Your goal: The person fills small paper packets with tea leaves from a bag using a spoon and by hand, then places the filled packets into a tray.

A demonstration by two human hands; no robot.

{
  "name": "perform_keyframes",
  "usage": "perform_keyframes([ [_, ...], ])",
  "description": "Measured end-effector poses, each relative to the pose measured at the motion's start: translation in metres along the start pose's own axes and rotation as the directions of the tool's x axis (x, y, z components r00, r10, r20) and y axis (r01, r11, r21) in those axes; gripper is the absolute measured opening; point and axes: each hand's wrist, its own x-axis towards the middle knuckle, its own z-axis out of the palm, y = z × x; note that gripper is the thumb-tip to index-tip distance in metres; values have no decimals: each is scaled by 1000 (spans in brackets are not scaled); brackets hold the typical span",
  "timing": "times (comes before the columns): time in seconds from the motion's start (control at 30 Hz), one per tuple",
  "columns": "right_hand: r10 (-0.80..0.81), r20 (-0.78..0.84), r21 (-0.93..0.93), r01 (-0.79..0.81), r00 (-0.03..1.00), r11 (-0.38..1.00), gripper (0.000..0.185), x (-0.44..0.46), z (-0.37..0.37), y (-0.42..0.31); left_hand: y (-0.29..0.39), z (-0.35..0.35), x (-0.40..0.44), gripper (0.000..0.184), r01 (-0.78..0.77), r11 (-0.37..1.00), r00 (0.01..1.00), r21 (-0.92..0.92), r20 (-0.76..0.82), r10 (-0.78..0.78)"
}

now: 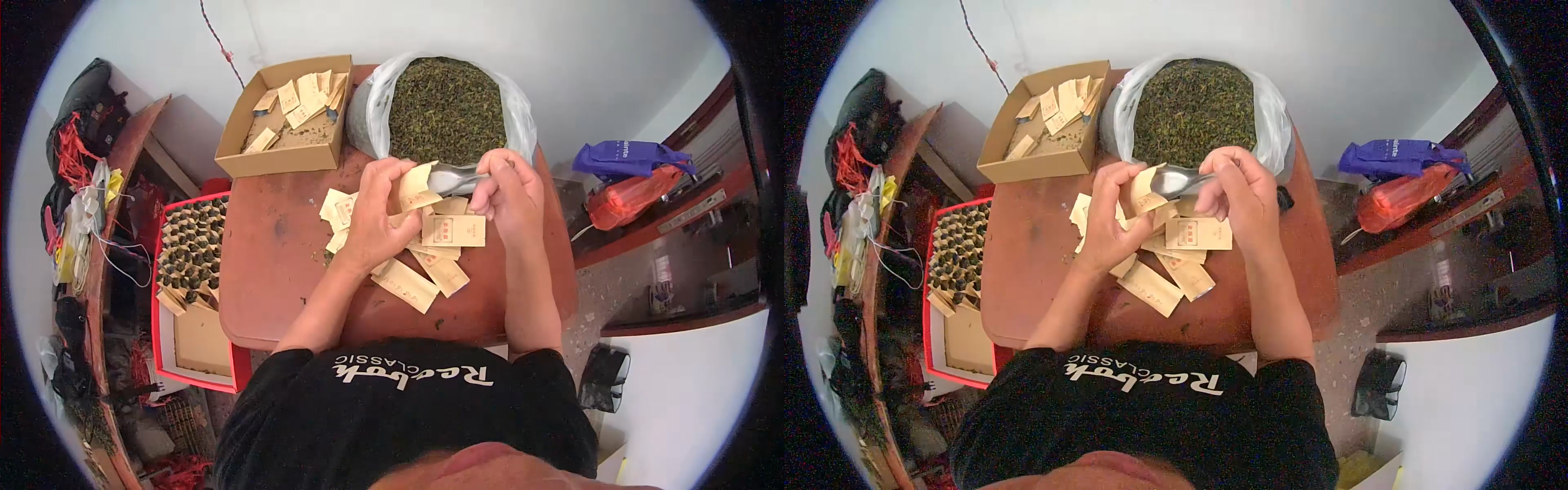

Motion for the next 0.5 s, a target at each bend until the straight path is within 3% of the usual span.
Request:
perform_keyframes([
  [0.1, -45, 7, -81, 46, 999, 996, 22, -5, 3, -6, -6, 3, -2, 55, -35, 992, 998, 119, -52, 42],
  [0.23, -70, 57, -158, 78, 996, 984, 22, -10, 8, -5, -9, 2, -2, 56, 8, 999, 1000, 54, 3, -8],
  [0.27, -107, 52, -262, 117, 993, 958, 21, -11, 11, -7, -9, 2, -3, 57, 23, 999, 1000, 32, 15, -23],
  [0.33, -185, 55, -458, 190, 981, 868, 19, -16, 17, -12, -8, 1, -4, 59, 58, 998, 998, -16, 30, -58],
  [0.5, -439, 245, -652, 483, 864, 585, 15, -20, 27, -10, -7, 1, -7, 61, 119, 990, 993, -80, 32, -117],
])
